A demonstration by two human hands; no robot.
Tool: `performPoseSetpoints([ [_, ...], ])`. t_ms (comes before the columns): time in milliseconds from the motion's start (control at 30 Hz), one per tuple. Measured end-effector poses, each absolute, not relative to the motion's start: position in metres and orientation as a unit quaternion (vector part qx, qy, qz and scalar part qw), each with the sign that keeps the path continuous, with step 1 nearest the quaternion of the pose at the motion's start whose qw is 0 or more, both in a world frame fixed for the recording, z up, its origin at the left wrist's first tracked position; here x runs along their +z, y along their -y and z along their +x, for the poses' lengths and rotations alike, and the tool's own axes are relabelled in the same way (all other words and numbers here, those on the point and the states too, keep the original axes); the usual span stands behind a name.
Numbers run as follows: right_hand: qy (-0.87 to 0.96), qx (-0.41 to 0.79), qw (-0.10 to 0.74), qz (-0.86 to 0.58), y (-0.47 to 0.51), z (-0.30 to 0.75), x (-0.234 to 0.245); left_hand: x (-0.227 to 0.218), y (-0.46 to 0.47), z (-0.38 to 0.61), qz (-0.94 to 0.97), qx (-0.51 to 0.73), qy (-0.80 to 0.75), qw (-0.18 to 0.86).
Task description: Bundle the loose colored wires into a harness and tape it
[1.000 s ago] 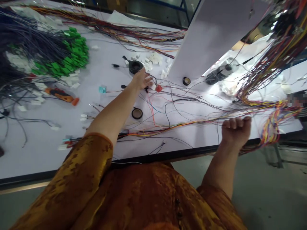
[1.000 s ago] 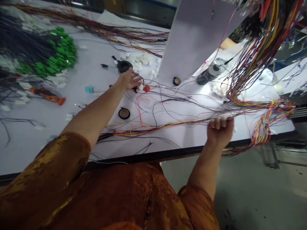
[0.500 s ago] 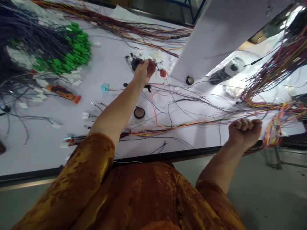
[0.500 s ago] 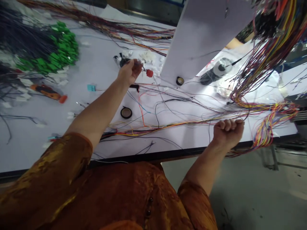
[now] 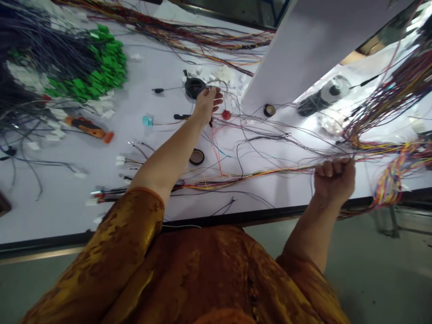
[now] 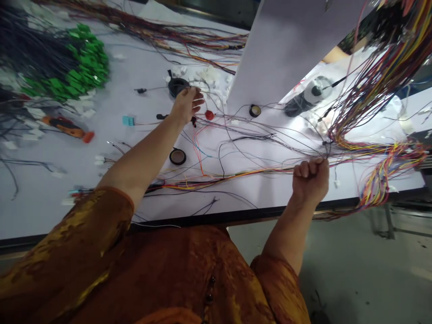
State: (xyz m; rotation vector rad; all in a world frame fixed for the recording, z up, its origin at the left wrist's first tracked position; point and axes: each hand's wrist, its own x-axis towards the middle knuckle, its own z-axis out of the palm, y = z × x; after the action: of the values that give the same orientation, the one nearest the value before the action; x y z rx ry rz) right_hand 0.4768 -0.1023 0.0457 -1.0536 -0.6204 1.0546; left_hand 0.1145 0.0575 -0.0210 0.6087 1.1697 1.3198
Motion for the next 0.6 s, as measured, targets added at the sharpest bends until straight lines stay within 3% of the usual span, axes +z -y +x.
performPoseSetpoints([
  [167,0.275,0.524,0.656,-0.468,0.103,0.474,0.039,-0.025,-0.060,0.116,0.220,0.576,-0.461,0.638],
  [267,0.197,0.538,0.701,-0.425,0.106,0.481,0.044,-0.027,-0.062,0.116,0.204,0.590,-0.473,0.621],
  [400,0.024,0.558,0.793,-0.243,0.110,0.494,0.051,-0.027,-0.068,0.115,0.204,0.611,-0.515,0.566],
  [600,-0.035,0.580,0.795,-0.174,0.099,0.491,0.041,-0.023,-0.070,0.109,0.226,0.563,-0.484,0.631],
])
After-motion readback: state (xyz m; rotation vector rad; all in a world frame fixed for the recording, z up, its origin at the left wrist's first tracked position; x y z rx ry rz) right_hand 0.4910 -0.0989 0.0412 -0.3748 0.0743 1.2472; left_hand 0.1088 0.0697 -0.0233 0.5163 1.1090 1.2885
